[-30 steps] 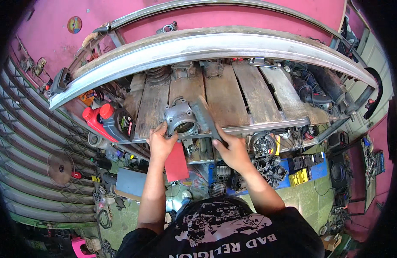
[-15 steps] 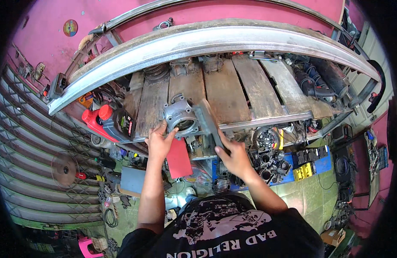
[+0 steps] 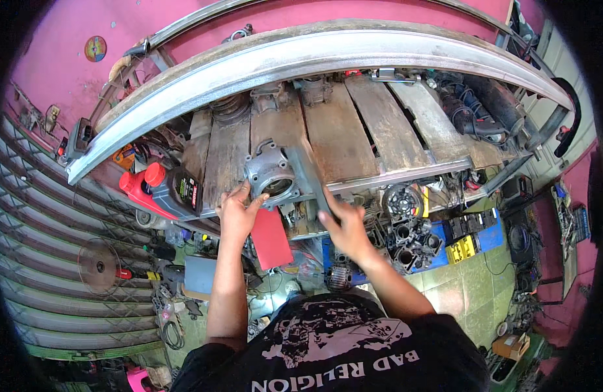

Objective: The person picks up two red plastic bottles from a shelf, inspects them, and places them back. Then, the person picks up a metal engine part and a metal file, and uses the file to scrape and clean the surface of the metal part. The person rotates the part to clean different areas before placing it back on the shelf.

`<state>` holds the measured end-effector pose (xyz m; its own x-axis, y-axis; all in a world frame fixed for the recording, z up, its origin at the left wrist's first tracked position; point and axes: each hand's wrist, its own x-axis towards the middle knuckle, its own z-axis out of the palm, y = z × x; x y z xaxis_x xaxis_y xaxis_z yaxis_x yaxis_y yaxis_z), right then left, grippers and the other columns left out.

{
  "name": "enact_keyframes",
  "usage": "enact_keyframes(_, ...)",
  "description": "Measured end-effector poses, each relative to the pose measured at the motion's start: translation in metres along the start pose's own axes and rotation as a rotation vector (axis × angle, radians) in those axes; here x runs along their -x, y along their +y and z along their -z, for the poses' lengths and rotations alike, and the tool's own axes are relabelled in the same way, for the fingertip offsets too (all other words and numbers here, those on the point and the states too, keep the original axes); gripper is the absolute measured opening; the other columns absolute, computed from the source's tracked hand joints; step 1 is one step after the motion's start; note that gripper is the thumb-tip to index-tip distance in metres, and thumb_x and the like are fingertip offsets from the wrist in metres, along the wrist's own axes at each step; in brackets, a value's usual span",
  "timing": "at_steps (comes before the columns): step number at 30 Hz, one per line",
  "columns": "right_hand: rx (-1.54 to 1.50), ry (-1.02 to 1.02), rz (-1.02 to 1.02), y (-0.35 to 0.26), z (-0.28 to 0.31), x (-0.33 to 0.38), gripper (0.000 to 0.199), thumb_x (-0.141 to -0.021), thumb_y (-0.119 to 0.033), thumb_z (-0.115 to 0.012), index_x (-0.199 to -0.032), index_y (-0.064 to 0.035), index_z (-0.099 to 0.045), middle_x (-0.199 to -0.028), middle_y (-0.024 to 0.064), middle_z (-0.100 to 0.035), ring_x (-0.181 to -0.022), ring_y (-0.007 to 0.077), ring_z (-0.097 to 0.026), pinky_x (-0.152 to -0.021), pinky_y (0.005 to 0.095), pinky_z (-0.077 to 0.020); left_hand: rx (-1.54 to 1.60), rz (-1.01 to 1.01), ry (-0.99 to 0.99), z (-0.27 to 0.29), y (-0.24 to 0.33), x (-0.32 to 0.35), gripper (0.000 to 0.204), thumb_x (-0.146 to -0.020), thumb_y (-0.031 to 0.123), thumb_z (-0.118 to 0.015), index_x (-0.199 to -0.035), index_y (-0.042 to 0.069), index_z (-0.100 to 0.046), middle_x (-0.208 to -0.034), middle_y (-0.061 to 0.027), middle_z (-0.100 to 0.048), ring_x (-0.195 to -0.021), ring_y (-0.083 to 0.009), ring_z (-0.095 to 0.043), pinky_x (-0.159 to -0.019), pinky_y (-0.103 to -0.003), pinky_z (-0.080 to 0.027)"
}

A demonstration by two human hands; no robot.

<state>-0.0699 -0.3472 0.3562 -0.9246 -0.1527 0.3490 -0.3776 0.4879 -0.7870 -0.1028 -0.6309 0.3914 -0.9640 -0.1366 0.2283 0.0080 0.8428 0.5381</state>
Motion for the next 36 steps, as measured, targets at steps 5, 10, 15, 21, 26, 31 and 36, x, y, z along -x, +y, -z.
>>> enact_keyframes(5, -0.109, 0.029, -0.150, 0.008, -0.009, 0.068, 0.061, -0.096, -0.025, -0.071, -0.152, -0.0091, -0.054, -0.079, 0.0105, -0.065, -0.074, 0.0179, -0.058, -0.084, 0.0354, -0.0324, -0.041, -0.013, 0.035, 0.004, 0.018, 0.003, 0.060, -0.085, 0.035, -0.083, -0.133, 0.002, -0.069, -0.133, -0.0132, -0.070, -0.124, -0.0411, -0.060, -0.107, -0.059, -0.042)
enact_keyframes(10, -0.356, 0.039, -0.172, 0.024, -0.028, -0.054, 0.052, -0.104, -0.030, -0.062, -0.147, -0.0026, -0.054, -0.086, 0.0211, -0.072, -0.079, 0.0161, -0.066, -0.079, 0.0361, -0.0522, -0.093, -0.076, 0.069, 0.000, 0.016, 0.000, 0.061, -0.085, 0.034, -0.081, -0.134, 0.001, -0.067, -0.127, -0.0147, -0.072, -0.113, -0.0415, -0.062, -0.103, -0.059, -0.044)
enact_keyframes(15, -0.351, -0.166, -0.311, 0.005, -0.007, -0.108, 0.051, -0.104, -0.028, -0.062, -0.146, -0.0002, -0.054, -0.102, 0.0238, -0.075, -0.094, 0.0209, -0.068, -0.090, 0.0360, -0.0517, -0.110, -0.117, 0.117, 0.003, 0.019, 0.000, 0.063, -0.085, 0.034, -0.082, -0.132, -0.005, -0.066, -0.124, -0.0230, -0.071, -0.112, -0.0439, -0.065, -0.102, -0.051, -0.046)
enact_keyframes(21, -0.482, -0.089, -0.304, -0.005, -0.005, 0.025, 0.060, -0.105, -0.026, -0.062, -0.154, 0.0010, -0.043, -0.082, 0.0121, -0.063, -0.079, 0.0119, -0.058, -0.080, 0.0300, -0.0514, -0.101, -0.041, 0.061, 0.003, 0.013, 0.003, 0.063, -0.086, 0.037, -0.082, -0.133, -0.002, -0.067, -0.126, -0.0204, -0.071, -0.115, -0.0440, -0.064, -0.104, -0.055, -0.045)
enact_keyframes(26, -0.425, -0.125, -0.349, -0.012, -0.005, 0.004, 0.060, -0.105, -0.028, -0.061, -0.153, 0.0037, -0.043, -0.104, 0.0216, -0.074, -0.094, 0.0183, -0.068, -0.091, 0.0323, -0.0513, -0.066, -0.069, 0.038, 0.003, 0.007, 0.000, 0.063, -0.085, 0.037, -0.082, -0.133, -0.001, -0.068, -0.128, -0.0175, -0.071, -0.114, -0.0420, -0.063, -0.103, -0.059, -0.044)
enact_keyframes(31, -0.479, -0.045, -0.246, 0.026, -0.028, -0.050, 0.062, -0.105, -0.030, -0.061, -0.152, 0.0060, -0.043, -0.142, 0.0342, -0.056, -0.134, 0.0275, -0.058, -0.108, 0.0346, -0.0442, -0.114, -0.086, 0.052, 0.002, 0.024, -0.003, 0.062, -0.085, 0.036, -0.082, -0.132, -0.002, -0.068, -0.126, -0.0161, -0.072, -0.117, -0.0404, -0.061, -0.102, -0.063, -0.043)
enact_keyframes(36, -0.382, -0.125, -0.369, -0.015, -0.016, 0.023, 0.062, -0.107, -0.031, -0.059, -0.155, 0.0042, -0.040, -0.120, 0.0266, -0.073, -0.104, 0.0229, -0.071, -0.096, 0.0332, -0.0510, -0.118, -0.049, 0.052, 0.003, 0.022, -0.002, 0.061, -0.085, 0.036, -0.081, -0.131, -0.001, -0.069, -0.125, -0.0148, -0.072, -0.118, -0.0425, -0.060, -0.103, -0.069, -0.039)
